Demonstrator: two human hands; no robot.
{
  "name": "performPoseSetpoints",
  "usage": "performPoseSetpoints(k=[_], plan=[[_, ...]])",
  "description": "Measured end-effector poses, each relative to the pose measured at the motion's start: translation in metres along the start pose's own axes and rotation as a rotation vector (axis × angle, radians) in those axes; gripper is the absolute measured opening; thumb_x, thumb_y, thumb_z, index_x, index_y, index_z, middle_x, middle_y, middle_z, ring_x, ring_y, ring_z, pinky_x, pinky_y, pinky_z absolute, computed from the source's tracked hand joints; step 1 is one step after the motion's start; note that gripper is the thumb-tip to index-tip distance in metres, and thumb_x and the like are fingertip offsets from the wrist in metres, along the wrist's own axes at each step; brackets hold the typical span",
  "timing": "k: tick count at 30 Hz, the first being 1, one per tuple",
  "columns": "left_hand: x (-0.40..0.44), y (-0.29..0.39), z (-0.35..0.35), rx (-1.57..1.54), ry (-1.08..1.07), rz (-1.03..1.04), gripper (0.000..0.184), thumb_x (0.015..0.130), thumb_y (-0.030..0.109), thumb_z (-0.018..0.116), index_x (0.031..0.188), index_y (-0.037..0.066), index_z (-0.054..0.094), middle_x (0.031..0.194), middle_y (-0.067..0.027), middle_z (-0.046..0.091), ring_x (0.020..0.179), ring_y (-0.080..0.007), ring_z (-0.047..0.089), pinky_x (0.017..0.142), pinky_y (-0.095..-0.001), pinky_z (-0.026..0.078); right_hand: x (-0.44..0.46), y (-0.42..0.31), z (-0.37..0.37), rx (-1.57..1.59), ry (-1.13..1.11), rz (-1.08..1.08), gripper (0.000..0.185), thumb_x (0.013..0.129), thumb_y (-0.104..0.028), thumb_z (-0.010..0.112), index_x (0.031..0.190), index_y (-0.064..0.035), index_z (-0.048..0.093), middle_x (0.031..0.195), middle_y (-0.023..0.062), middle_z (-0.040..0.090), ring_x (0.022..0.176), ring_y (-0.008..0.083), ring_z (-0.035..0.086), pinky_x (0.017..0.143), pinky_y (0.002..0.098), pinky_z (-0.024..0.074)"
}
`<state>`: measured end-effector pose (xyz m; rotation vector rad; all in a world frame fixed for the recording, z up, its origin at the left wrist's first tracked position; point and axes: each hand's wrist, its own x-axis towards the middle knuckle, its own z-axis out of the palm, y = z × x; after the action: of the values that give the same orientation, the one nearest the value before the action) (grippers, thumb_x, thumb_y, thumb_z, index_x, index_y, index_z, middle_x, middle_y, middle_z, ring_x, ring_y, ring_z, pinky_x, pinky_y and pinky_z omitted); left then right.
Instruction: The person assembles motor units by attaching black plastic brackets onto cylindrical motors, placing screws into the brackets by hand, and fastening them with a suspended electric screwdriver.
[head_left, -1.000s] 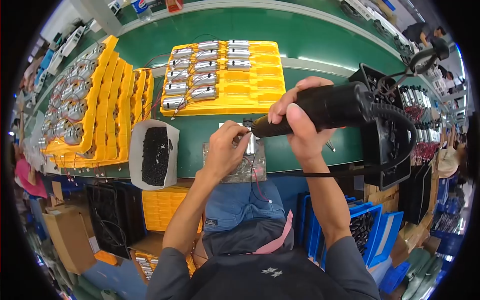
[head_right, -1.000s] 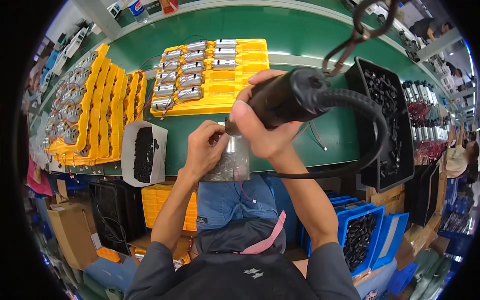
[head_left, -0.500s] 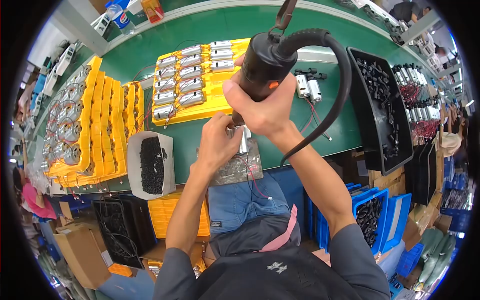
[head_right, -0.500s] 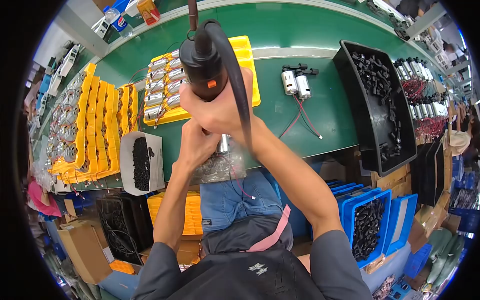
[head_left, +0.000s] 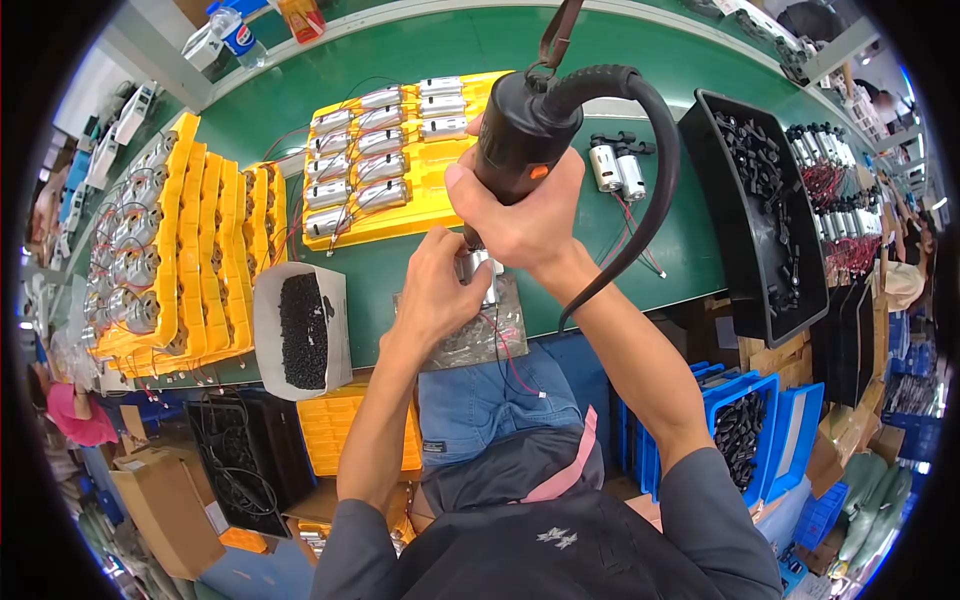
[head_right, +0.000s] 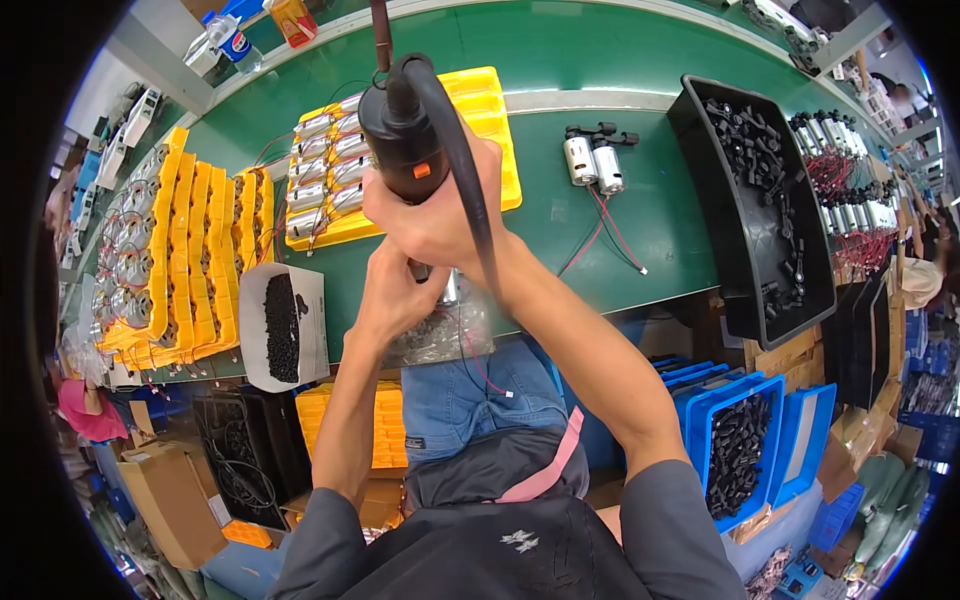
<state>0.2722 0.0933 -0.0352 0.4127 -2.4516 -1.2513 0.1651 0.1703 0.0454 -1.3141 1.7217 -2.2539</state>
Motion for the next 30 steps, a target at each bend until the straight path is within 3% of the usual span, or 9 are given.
performPoseSetpoints(k=[4,7,10,13,17,18,30], plan=[[-0.006,0.004,-0.003,-0.062,-0.002,-0.036,0.043,0.07,0.018,0.073,0.104,-0.003,0.057,0.098,-0.0178,0.056,0.091,-0.0335,0.057,0.077,-0.0392,0.046,-0.001,0.0,0.002,0.05,0.024,0.056,0.029,0.076,0.0,0.066,0.101,0.0045,0.053,0.069,0.0028,0.059,0.058,0.0078,0.056,0.052,0.0236,0.0463],[-0.006,0.015,-0.019,0.252,0.007,0.189,0.067,0.062,0.025,0.079,0.119,0.002,0.052,0.111,-0.0175,0.055,0.11,-0.0328,0.05,0.095,-0.0405,0.037,0.001,0.002,0.002,-0.023,0.014,-0.023,0.028,0.075,0.0,0.067,0.099,0.0047,0.054,0.069,0.0027,0.059,0.058,0.0077,0.056,0.054,0.0232,0.0465],[-0.001,-0.006,-0.024,0.145,-0.22,0.16,0.084,0.054,0.03,0.083,0.125,0.004,0.047,0.12,-0.0171,0.053,0.12,-0.0313,0.042,0.105,-0.0412,0.026,0.002,0.001,0.003,-0.058,0.001,-0.032,0.028,0.074,0.0,0.066,0.099,0.0048,0.054,0.069,0.0026,0.06,0.058,0.0077,0.056,0.055,0.0229,0.0467],[0.001,-0.008,-0.022,0.019,-0.245,0.055,0.087,0.051,0.028,0.085,0.125,0.001,0.048,0.12,-0.018,0.053,0.119,-0.0328,0.045,0.103,-0.0404,0.031,0.006,0.001,0.006,-0.061,0.017,-0.108,0.022,0.073,0.0,0.067,0.092,0.0037,0.057,0.067,0.0013,0.059,0.058,0.007,0.055,0.053,0.023,0.0453],[0.006,-0.018,-0.017,-0.19,-0.207,0.128,0.089,0.049,0.018,0.088,0.124,-0.003,0.046,0.119,-0.0192,0.053,0.117,-0.0354,0.049,0.099,-0.0403,0.039,0.009,-0.006,0.009,-0.141,-0.085,-0.041,0.013,0.07,-0.005,0.069,0.075,-0.0011,0.058,0.059,-0.0008,0.055,0.053,0.0056,0.051,0.048,0.0235,0.0412],[0.005,-0.022,-0.017,-0.173,-0.242,0.067,0.09,0.049,0.019,0.088,0.125,-0.003,0.045,0.122,-0.02,0.051,0.117,-0.0336,0.049,0.1,-0.0403,0.039,0.009,-0.006,0.012,-0.096,-0.074,-0.046,0.015,0.068,-0.007,0.07,0.074,-0.0019,0.057,0.058,-0.0002,0.055,0.052,0.0064,0.05,0.048,0.024,0.0413],[0.004,-0.02,-0.017,-0.169,-0.26,0.031,0.097,0.049,0.021,0.09,0.13,-0.003,0.041,0.126,-0.019,0.05,0.117,-0.0301,0.051,0.099,-0.0394,0.042,0.01,0.002,0.014,-0.131,-0.097,-0.03,0.018,0.065,-0.009,0.07,0.077,-0.0024,0.059,0.06,0.0007,0.056,0.053,0.0078,0.05,0.05,0.0252,0.0432]])
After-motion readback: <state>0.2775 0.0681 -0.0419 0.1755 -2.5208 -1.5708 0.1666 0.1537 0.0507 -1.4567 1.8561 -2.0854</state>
